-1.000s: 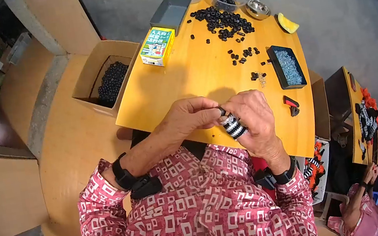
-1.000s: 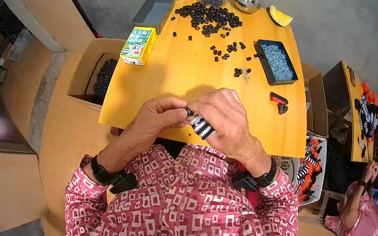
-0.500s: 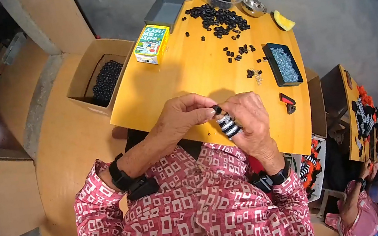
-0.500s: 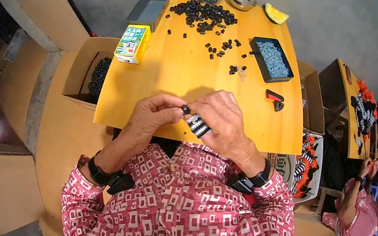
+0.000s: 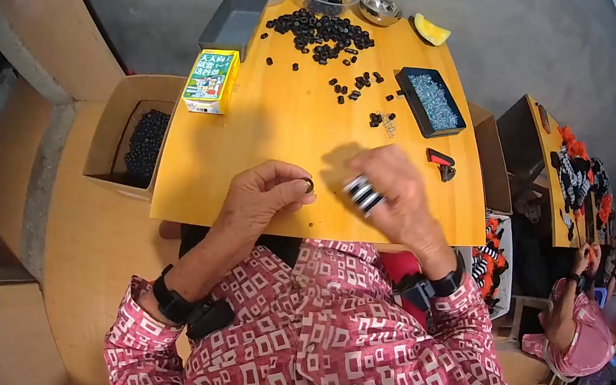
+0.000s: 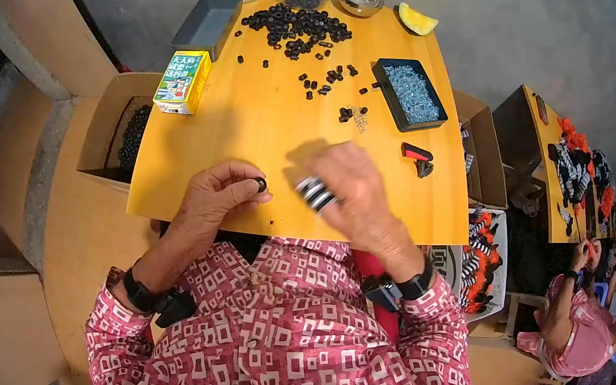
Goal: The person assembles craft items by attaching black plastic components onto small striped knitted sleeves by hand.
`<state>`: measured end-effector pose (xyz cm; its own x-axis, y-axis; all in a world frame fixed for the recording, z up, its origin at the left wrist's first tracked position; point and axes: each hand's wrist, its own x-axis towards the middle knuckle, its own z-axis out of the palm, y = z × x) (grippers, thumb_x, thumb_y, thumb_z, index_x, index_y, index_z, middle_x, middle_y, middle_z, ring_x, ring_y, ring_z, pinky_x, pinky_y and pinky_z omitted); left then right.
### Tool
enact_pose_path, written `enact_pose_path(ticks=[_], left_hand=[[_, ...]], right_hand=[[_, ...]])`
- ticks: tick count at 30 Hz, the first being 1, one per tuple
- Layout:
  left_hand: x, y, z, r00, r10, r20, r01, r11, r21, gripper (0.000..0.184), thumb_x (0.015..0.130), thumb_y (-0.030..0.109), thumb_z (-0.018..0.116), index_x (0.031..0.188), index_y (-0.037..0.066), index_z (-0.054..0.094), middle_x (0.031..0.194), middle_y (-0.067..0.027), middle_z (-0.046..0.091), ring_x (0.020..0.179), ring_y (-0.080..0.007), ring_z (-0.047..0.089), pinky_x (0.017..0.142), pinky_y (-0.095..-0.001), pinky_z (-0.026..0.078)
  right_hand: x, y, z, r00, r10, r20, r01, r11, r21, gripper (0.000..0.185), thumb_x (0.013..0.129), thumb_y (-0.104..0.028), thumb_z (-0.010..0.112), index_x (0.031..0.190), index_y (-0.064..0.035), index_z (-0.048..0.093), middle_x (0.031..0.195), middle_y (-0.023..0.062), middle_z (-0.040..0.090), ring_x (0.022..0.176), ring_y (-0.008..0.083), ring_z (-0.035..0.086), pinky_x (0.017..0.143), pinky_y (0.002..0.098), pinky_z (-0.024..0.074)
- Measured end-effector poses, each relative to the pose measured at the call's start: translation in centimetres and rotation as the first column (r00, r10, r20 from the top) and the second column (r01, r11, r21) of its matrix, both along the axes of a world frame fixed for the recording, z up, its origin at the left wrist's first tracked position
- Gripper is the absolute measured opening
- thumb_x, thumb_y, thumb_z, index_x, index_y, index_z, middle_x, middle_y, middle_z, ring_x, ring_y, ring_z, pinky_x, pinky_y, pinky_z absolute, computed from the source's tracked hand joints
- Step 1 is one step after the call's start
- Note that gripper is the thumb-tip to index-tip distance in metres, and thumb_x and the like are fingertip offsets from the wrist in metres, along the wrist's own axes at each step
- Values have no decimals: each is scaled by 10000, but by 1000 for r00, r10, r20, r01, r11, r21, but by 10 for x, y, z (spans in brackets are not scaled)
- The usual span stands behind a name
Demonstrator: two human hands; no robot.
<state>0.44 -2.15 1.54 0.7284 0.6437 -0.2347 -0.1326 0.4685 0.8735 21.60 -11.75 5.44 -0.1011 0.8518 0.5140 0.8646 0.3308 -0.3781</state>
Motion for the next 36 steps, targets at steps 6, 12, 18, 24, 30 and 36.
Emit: enact_pose_path(ticks=[6,12,18,24,30,36], left_hand=[[1,2,-5,1000,-21,-9,21,1000,-8,165,936,88,676,1092,33,665,1008,-23,672,931,-126,688,809,-213,547],[-1,2,-2,999,-21,-26,19,998,-52,170,934,91,680,1094,38,663,1017,-20,665,940,-125,685,814,-214,549],[-2,2,-4,999,-39,-20,39,999,-15,166,934,84,673,1093,38,659,1021,-21,661,948,-128,683,827,-222,553],[-1,3,-7,998,-57,-16,57,998,-6,172,927,88,679,1092,41,658,1024,-16,654,954,-121,679,831,-218,547],[-1,2,-5,997,-57,-46,56,998,-8,166,928,91,679,1086,45,659,1025,-16,655,962,-125,680,833,-220,547],[-2,3,-5,998,-59,-24,58,998,-30,162,931,93,679,1083,41,658,1017,-14,656,962,-120,677,835,-216,546]], right_hand=[[70,15,6,960,-280,-35,281,959,31,242,761,57,595,987,13,672,895,161,649,853,352,619,776,412,496],[94,45,-16,964,-265,-19,265,964,-25,190,847,31,613,1023,12,681,879,129,659,802,234,647,752,299,508],[101,53,15,906,-387,-173,389,921,-22,195,826,-4,647,1015,-17,694,894,151,678,813,279,663,744,355,517],[104,25,4,831,-516,-209,455,846,-279,186,867,-5,620,1037,11,695,837,52,663,748,137,630,712,276,511],[90,34,-32,905,-410,115,422,899,-116,186,830,-25,667,1013,-9,695,876,162,653,828,313,654,730,403,525],[92,40,-36,895,-379,234,409,907,-99,209,777,13,687,979,-38,696,886,171,628,884,375,634,742,438,517]])
